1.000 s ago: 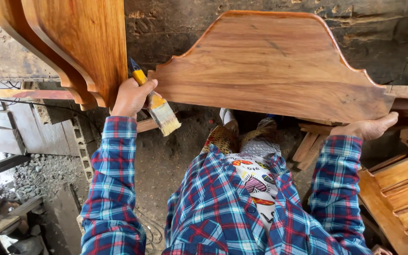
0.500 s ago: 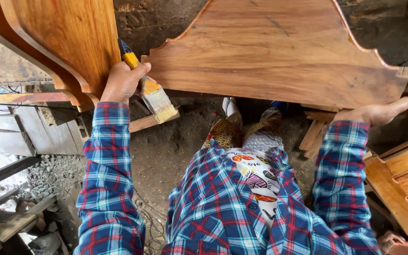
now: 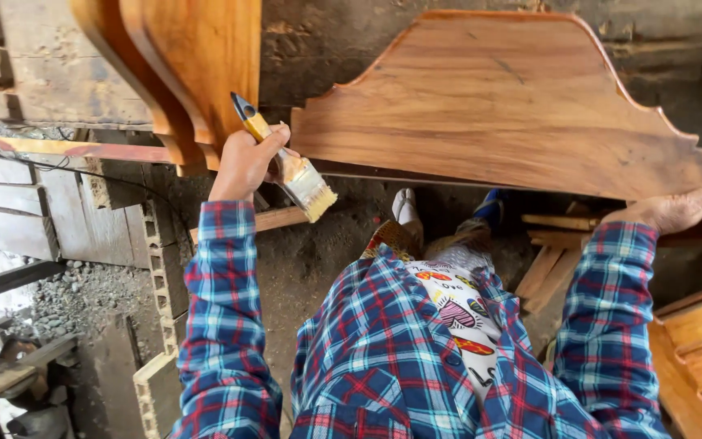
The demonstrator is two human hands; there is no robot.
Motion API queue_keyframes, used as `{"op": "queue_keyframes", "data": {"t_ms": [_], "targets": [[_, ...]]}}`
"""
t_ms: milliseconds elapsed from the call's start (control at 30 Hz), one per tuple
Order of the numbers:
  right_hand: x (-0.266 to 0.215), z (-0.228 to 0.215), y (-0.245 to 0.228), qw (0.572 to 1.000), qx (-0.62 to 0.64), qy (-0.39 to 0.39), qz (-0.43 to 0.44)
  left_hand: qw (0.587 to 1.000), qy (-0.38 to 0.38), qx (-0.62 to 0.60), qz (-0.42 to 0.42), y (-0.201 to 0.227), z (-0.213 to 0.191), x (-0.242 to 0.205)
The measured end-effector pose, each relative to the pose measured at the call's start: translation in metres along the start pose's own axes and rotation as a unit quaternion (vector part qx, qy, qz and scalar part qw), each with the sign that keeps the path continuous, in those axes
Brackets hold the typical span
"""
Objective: The person applies a brown wood stain to a curved wooden piece using a paintbrush. They dip the brush into a container of stain and spread it evenly across the surface, then flip the piece to coat the other side.
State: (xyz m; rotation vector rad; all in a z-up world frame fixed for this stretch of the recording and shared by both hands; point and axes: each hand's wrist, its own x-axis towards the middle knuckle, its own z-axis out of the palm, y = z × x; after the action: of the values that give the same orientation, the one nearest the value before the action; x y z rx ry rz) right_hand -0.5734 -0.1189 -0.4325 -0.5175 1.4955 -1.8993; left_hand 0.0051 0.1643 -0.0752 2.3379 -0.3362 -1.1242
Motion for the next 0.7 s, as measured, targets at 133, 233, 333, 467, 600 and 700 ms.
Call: {"op": "queue_keyframes", "data": {"t_ms": [133, 233, 333, 467, 600, 700], "targets": [[-0.028, 0.029, -0.047, 0.999, -0.047, -0.014, -0.010, 0.977, 0.047, -0.202, 0.039, 0.006, -0.007, -0.031], [-0.088, 0.066, -0.126, 0.981, -0.176, -0.005, 0.082, 0.931, 0.083, -0.343, 0.093, 0.000, -0.003, -0.034], [-0.111, 0.071, -0.157, 0.947, -0.277, -0.031, 0.163, 0.887, 0.131, -0.423, 0.130, -0.002, 0.010, -0.015], [-0.115, 0.076, -0.176, 0.912, -0.354, -0.040, 0.202, 0.870, 0.143, -0.439, 0.175, 0.007, 0.026, 0.001], [-0.101, 0.067, -0.177, 0.905, -0.364, -0.074, 0.209, 0.864, 0.135, -0.453, 0.172, 0.024, 0.058, 0.026], [-0.092, 0.063, -0.174, 0.881, -0.398, -0.097, 0.234, 0.832, 0.129, -0.500, 0.202, 0.049, 0.088, 0.040]]}}
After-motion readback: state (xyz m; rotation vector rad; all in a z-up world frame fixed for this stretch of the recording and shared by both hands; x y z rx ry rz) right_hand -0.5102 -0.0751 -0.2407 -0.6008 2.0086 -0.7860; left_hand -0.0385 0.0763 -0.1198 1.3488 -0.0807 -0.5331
